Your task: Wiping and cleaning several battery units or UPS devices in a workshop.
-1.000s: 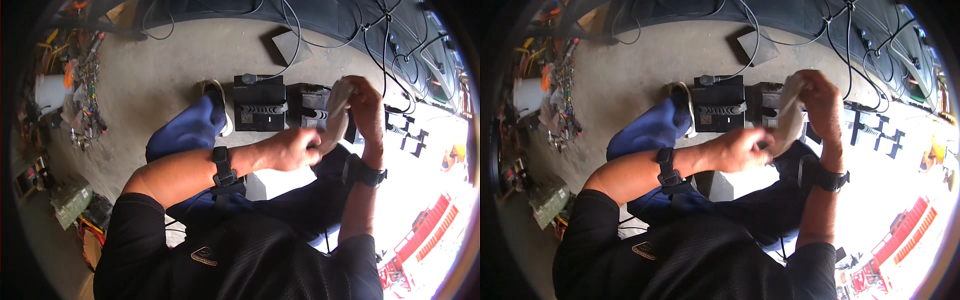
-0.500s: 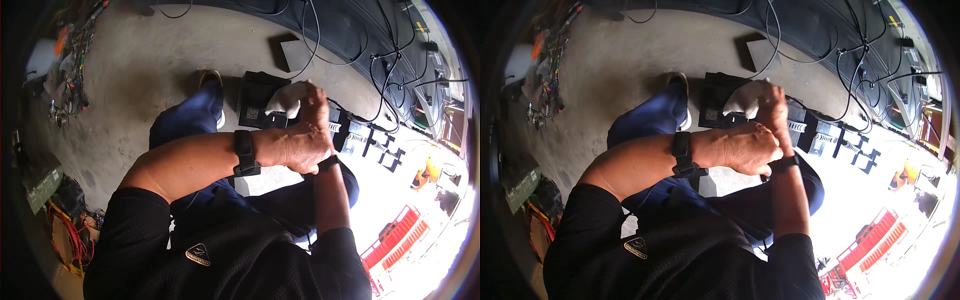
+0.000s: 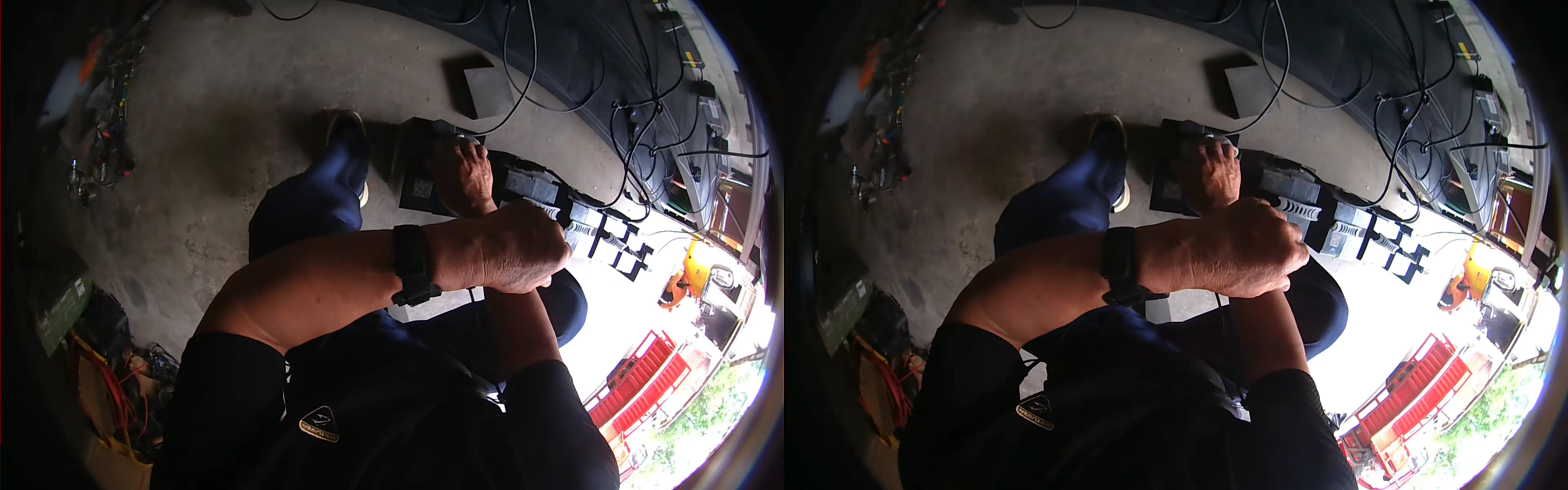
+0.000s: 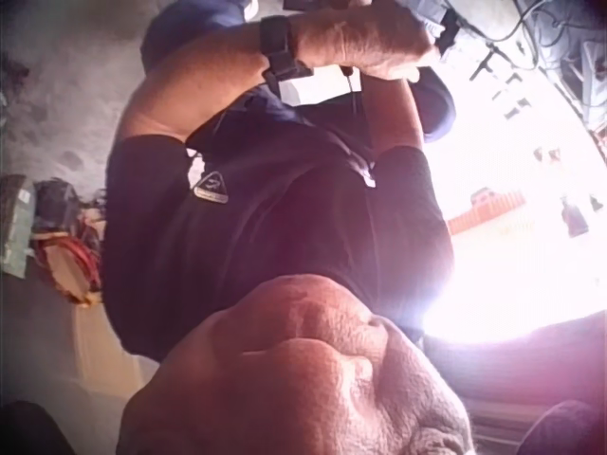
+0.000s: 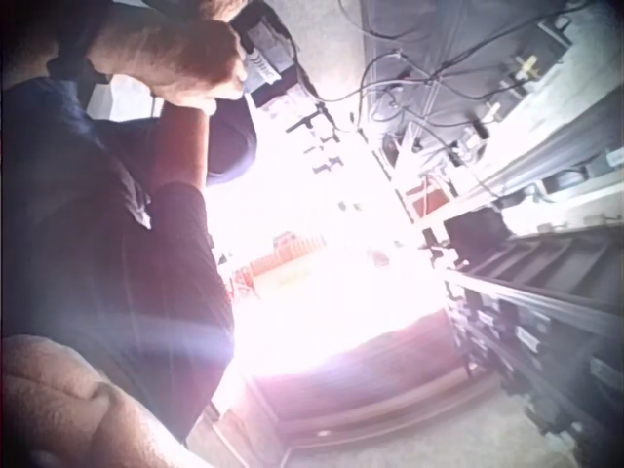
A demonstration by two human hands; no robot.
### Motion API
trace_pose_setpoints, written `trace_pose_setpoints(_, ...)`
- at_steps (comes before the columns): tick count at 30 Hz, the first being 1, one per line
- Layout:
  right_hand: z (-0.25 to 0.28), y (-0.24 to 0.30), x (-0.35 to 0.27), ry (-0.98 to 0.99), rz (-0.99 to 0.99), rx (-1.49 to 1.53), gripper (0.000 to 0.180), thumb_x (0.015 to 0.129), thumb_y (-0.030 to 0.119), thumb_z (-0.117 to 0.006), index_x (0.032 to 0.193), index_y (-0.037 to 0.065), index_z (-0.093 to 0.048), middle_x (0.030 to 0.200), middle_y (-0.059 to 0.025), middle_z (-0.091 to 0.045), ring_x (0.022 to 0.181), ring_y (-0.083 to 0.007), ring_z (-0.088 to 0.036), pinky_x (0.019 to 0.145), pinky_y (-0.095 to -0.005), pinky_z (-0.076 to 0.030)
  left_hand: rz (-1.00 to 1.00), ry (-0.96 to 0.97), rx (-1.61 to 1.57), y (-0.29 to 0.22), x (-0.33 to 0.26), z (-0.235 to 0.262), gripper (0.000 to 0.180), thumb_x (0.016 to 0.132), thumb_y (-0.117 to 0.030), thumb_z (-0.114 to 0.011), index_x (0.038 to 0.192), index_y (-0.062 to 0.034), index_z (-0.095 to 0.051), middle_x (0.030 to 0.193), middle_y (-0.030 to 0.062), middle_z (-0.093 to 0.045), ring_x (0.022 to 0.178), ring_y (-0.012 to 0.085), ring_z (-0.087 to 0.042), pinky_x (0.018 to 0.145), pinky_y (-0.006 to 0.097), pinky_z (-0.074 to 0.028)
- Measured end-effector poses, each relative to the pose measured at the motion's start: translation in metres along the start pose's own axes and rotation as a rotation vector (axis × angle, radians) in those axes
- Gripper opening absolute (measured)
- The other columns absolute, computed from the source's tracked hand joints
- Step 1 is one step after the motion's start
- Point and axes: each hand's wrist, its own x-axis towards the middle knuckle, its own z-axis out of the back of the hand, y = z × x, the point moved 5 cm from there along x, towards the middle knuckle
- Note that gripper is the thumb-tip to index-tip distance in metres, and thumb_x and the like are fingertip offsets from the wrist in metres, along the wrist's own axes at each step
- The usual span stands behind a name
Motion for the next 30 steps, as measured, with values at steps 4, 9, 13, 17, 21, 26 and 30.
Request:
trace_pose_setpoints(4,-0.004,0.013,0.005,0.062,0.011,-0.049,0.029,0.084,0.023,-0.065,0.11,0.011,-0.066,0.114,-0.0117,-0.061,0.109,-0.0316,-0.055,0.093,-0.0437,-0.041,0.013,-0.011,-0.001,0.001,0.0,0.004,0.03,0.076,-0.028,-0.078,0.085,-0.0013,-0.069,0.083,0.0137,-0.07,0.081,0.0288,-0.071,0.078,0.041,-0.056)
trace_pose_setpoints(9,-0.009,0.025,0.012,0.076,0.014,-0.036,0.033,0.082,0.021,-0.064,0.113,0.011,-0.064,0.113,-0.0136,-0.062,0.11,-0.0315,-0.056,0.093,-0.0458,-0.044,-0.004,0.013,-0.015,-0.003,0.002,-0.001,0.03,0.076,-0.028,-0.077,0.086,-0.0015,-0.069,0.083,0.0136,-0.07,0.082,0.0285,-0.071,0.078,0.041,-0.056)
trace_pose_setpoints(13,-0.001,0.037,0.016,0.09,-0.045,0.085,0.034,0.08,0.023,-0.064,0.111,0.009,-0.064,0.111,-0.016,-0.061,0.109,-0.035,-0.055,0.089,-0.0469,-0.046,-0.013,0.017,-0.002,-0.004,0.001,-0.006,0.029,0.076,-0.027,-0.078,0.086,-0.002,-0.069,0.083,0.0131,-0.07,0.082,0.0284,-0.071,0.079,0.041,-0.055)
trace_pose_setpoints(17,-0.01,0.033,0.012,0.034,0.0,0.039,0.038,0.08,0.028,-0.064,0.112,0.007,-0.062,0.112,-0.0176,-0.059,0.107,-0.0364,-0.053,0.087,-0.0482,-0.047,-0.009,0.03,-0.005,-0.005,0.004,-0.01,0.026,0.076,-0.026,-0.077,0.086,-0.0025,-0.069,0.083,0.0125,-0.069,0.081,0.0287,-0.071,0.079,0.041,-0.055)
trace_pose_setpoints(21,-0.003,0.042,0.019,0.029,-0.022,0.092,0.027,0.077,0.019,-0.067,0.102,0.01,-0.063,0.1,-0.0145,-0.064,0.099,-0.0363,-0.059,0.085,-0.0471,-0.048,-0.03,-0.013,-0.004,-0.003,0.005,-0.012,0.025,0.076,-0.025,-0.076,0.085,-0.0029,-0.067,0.082,0.0112,-0.068,0.08,0.0286,-0.069,0.078,0.042,-0.055)
trace_pose_setpoints(26,-0.025,0.06,0.022,0.16,0.089,-0.288,0.033,0.08,0.022,-0.063,0.108,0.005,-0.063,0.104,-0.013,-0.062,0.099,-0.0283,-0.061,0.078,-0.0421,-0.052,-0.09,-0.091,-0.09,-0.002,0.005,-0.005,0.023,0.076,-0.023,-0.075,0.084,-0.0048,-0.062,0.081,0.0096,-0.064,0.08,0.0293,-0.066,0.078,0.041,-0.052)
trace_pose_setpoints(30,-0.049,0.072,0.033,0.045,0.132,-0.177,0.038,0.083,0.02,-0.06,0.115,0.001,-0.062,0.106,-0.0188,-0.062,0.096,-0.0346,-0.059,0.073,-0.0483,-0.049,-0.067,-0.041,-0.078,-0.004,0.006,0.002,0.028,0.074,-0.016,-0.077,0.094,-0.0023,-0.066,0.09,0.0116,-0.068,0.086,0.0307,-0.067,0.081,0.041,-0.053)
